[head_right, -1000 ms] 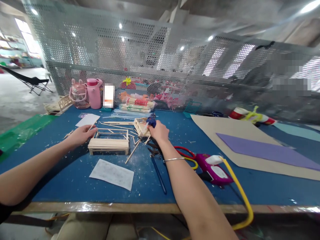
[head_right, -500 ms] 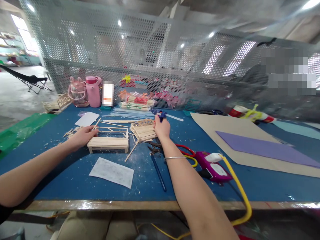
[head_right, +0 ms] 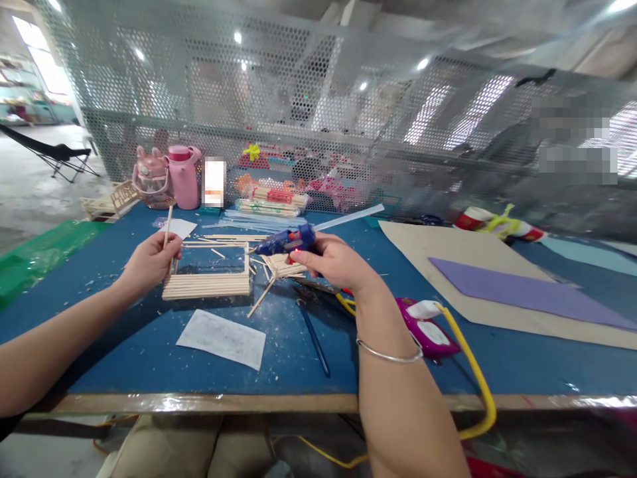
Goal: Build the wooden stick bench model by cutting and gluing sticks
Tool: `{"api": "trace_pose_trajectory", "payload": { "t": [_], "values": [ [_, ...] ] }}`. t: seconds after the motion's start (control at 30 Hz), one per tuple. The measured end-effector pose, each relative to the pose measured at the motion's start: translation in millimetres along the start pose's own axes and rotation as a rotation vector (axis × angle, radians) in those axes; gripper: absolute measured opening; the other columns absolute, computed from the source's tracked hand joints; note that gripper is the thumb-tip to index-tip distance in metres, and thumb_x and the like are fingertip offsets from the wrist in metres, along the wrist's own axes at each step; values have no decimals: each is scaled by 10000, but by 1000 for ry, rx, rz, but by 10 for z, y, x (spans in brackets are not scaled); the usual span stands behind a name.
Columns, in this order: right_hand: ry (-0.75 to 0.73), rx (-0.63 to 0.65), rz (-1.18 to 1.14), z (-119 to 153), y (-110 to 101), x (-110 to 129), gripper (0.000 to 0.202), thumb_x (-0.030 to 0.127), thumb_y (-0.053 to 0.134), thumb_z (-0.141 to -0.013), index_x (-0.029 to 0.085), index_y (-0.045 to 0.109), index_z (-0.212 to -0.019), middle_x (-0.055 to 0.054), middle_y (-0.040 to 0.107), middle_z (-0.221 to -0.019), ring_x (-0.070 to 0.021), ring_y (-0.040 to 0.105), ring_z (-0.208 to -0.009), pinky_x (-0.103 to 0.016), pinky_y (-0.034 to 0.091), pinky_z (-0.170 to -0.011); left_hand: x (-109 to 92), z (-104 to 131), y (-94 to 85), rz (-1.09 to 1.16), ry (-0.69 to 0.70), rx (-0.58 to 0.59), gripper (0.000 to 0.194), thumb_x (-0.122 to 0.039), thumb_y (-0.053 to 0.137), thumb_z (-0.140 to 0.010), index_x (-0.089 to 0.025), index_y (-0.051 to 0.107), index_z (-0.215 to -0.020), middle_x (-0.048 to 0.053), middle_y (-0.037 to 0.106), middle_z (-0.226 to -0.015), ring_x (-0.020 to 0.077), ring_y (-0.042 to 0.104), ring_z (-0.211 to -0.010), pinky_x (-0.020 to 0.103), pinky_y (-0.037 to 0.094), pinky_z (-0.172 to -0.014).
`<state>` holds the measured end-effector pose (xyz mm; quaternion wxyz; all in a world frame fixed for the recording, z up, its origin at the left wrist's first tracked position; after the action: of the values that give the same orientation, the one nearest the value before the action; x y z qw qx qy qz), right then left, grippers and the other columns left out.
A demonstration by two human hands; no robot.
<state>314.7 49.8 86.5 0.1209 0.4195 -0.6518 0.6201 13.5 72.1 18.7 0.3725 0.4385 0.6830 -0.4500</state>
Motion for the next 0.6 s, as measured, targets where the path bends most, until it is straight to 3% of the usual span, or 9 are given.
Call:
{"api": "trace_pose_trajectory", "payload": {
  "t": [0.13, 0.27, 0.6],
  "values": [
    [-23, 24, 187, 106, -3, 137, 335, 450, 555, -746, 143, 668, -813, -1, 571, -518, -126, 507, -482, -240, 387, -473, -65, 32, -10, -19, 19, -6, 178, -309, 483, -787, -197, 466, -649, -45, 457, -535, 96, 385, -482, 236, 297, -496],
    [-48, 52, 301, 109, 14, 186, 324, 437, 532, -756, 157, 680, -823, -34, 658, -691, -156, 575, -625, -256, 435, -578, -72, 36, -10, -17, 25, -6, 169, -305, 467, -801, -199, 461, -669, -42, 456, -543, 97, 389, -490, 240, 305, -500],
    [-22, 75, 346, 78, 97, 217, 339, 435, 503, -747, 175, 670, -886, -45, 690, -876, -208, 612, -779, -300, 463, -712, -108, 56, -10, -48, 30, 9, 188, -329, 458, -796, -199, 457, -660, -39, 454, -553, 101, 389, -505, 244, 306, -518]
  ]
}}
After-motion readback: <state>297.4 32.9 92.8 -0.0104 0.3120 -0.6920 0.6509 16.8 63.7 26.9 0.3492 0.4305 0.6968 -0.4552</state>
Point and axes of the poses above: each hand's wrist, its own z-axis away from the middle knuckle, its own y-axis out of the palm, x = y × z, the point moved 6 cm from there along -z, towards the middle knuckle
